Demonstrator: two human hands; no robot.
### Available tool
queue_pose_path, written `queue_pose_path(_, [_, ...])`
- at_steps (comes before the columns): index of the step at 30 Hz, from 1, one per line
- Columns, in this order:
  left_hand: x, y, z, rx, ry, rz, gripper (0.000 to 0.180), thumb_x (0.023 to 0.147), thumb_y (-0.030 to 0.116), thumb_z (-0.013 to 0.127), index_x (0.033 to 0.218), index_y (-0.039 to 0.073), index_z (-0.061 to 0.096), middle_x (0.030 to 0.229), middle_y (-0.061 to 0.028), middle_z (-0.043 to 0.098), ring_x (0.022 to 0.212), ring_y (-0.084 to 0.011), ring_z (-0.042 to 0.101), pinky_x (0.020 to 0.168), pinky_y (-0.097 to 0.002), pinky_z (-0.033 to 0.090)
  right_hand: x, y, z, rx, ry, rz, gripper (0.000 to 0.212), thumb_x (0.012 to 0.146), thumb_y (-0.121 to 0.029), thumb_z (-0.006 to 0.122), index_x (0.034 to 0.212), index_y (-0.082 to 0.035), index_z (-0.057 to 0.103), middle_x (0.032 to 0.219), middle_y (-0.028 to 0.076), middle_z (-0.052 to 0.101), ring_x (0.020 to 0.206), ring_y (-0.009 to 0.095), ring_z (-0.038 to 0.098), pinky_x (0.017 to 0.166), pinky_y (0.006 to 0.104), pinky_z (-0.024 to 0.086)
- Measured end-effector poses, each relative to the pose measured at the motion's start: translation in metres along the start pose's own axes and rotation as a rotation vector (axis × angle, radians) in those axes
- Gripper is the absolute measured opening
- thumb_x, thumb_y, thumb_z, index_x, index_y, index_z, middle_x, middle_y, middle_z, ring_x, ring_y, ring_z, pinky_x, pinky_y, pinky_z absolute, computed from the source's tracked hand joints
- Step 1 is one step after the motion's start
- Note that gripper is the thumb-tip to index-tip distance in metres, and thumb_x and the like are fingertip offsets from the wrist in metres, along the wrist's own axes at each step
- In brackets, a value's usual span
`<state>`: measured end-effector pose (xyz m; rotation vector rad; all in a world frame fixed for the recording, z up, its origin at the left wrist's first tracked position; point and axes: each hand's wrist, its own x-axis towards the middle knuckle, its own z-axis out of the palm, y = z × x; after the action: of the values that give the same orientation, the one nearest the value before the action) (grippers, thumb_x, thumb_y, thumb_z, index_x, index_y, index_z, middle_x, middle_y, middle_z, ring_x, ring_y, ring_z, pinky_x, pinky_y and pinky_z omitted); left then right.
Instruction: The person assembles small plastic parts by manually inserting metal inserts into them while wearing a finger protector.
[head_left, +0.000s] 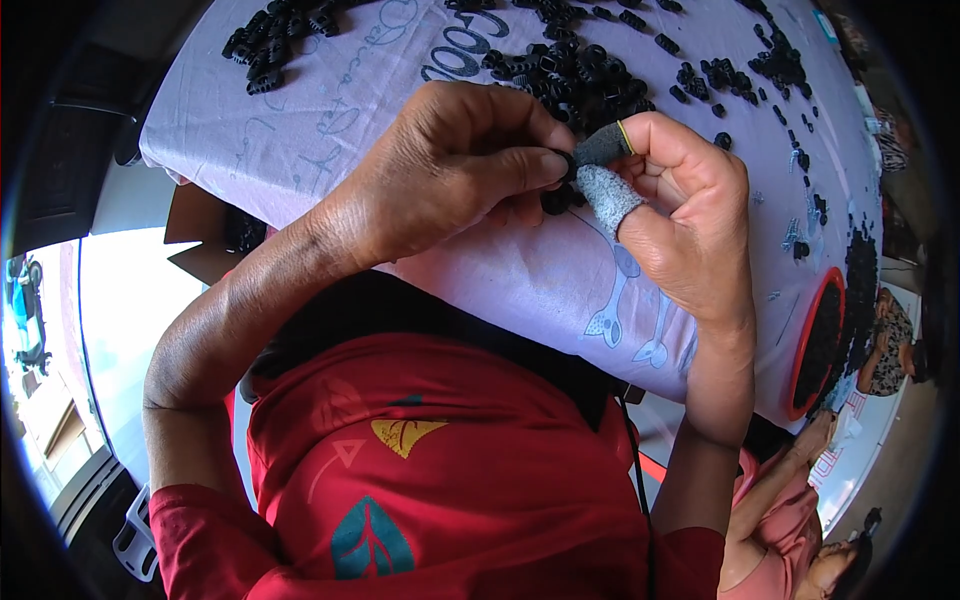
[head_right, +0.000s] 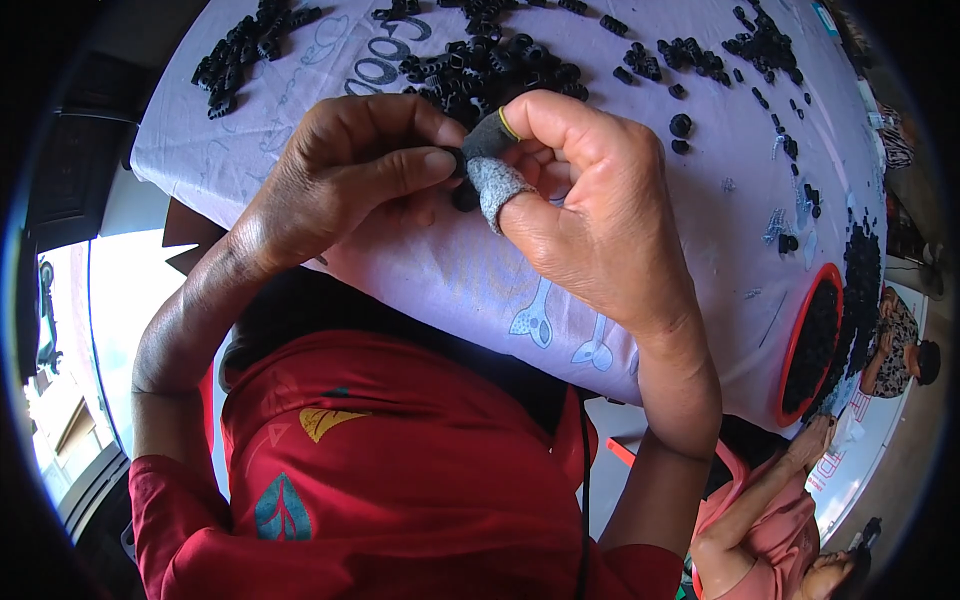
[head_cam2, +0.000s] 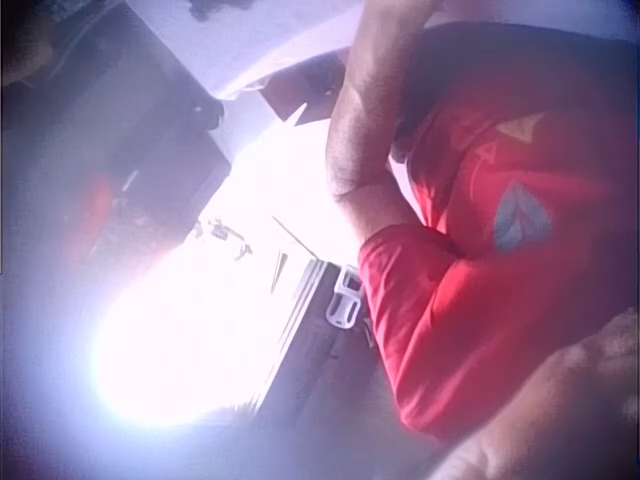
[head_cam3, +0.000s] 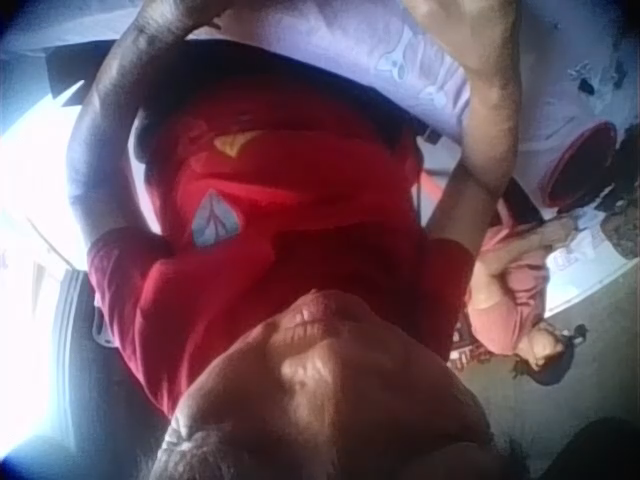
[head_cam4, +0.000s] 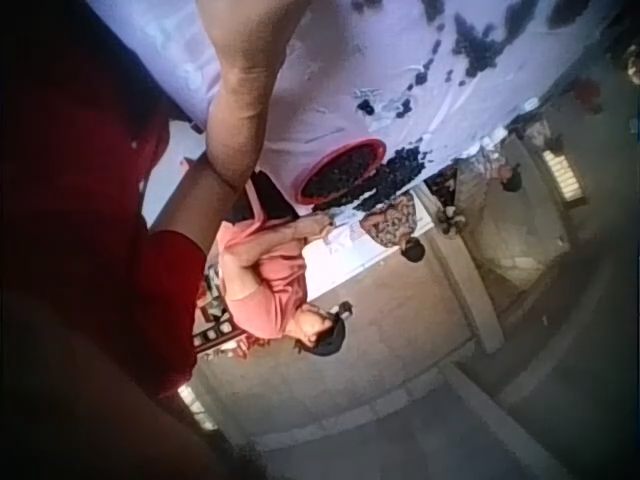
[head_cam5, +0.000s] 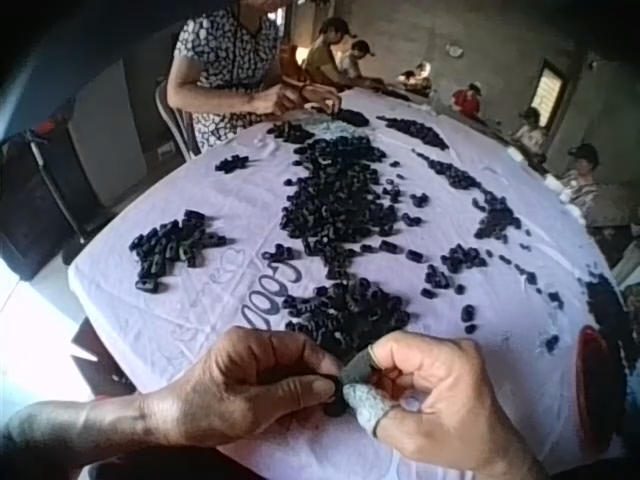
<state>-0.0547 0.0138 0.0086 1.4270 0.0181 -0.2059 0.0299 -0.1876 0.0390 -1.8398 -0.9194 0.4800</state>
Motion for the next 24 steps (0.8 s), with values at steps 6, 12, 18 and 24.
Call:
queue_pose_path(6, [0.001,0.0,0.002,0.006,0.009,0.03,0.016,0.098,0.009,0.065,0.111,-0.001,0.066,0.087,-0.0018,0.066,0.072,-0.0065,0.061,0.067,-0.0217,0.051,0.0,0.001,0.001,0.021,0.011,0.003,0.018,0.085,0.015,0.055,0.098,0.005,0.063,0.089,0.002,0.064,0.084,0.005,0.061,0.076,0.0202,0.052])
queue_pose_path(12, [0.001,-0.004,0.006,0.099,0.069,0.094,0.015,0.099,0.008,0.064,0.11,-0.001,0.066,0.087,-0.0017,0.066,0.072,-0.0061,0.061,0.066,-0.0219,0.05,0.001,0.002,0.003,-0.013,0.018,0.012,0.018,0.085,0.015,0.056,0.098,0.005,0.063,0.089,0.002,0.064,0.084,0.005,0.061,0.076,0.02,0.052])
queue_pose_path(18, [0.006,0.001,0.003,0.033,0.03,0.023,0.02,0.099,0.011,0.064,0.115,0.0,0.064,0.089,-0.0023,0.066,0.071,-0.0066,0.062,0.064,-0.0217,0.051,0.003,0.003,-0.001,-0.049,0.071,-0.032,0.018,0.085,0.013,0.06,0.101,0.005,0.064,0.089,0.001,0.064,0.083,0.005,0.061,0.075,0.0204,0.052])
queue_pose_path(24, [0.005,0.008,0.004,0.001,0.06,-0.055,0.023,0.099,0.013,0.064,0.118,0.0,0.063,0.091,-0.0034,0.068,0.073,-0.0084,0.065,0.064,-0.0219,0.053,0.0,-0.002,0.004,-0.281,0.159,-0.144,0.024,0.086,0.007,0.064,0.109,0.006,0.064,0.088,0.005,0.068,0.081,0.008,0.063,0.071,0.0227,0.053])
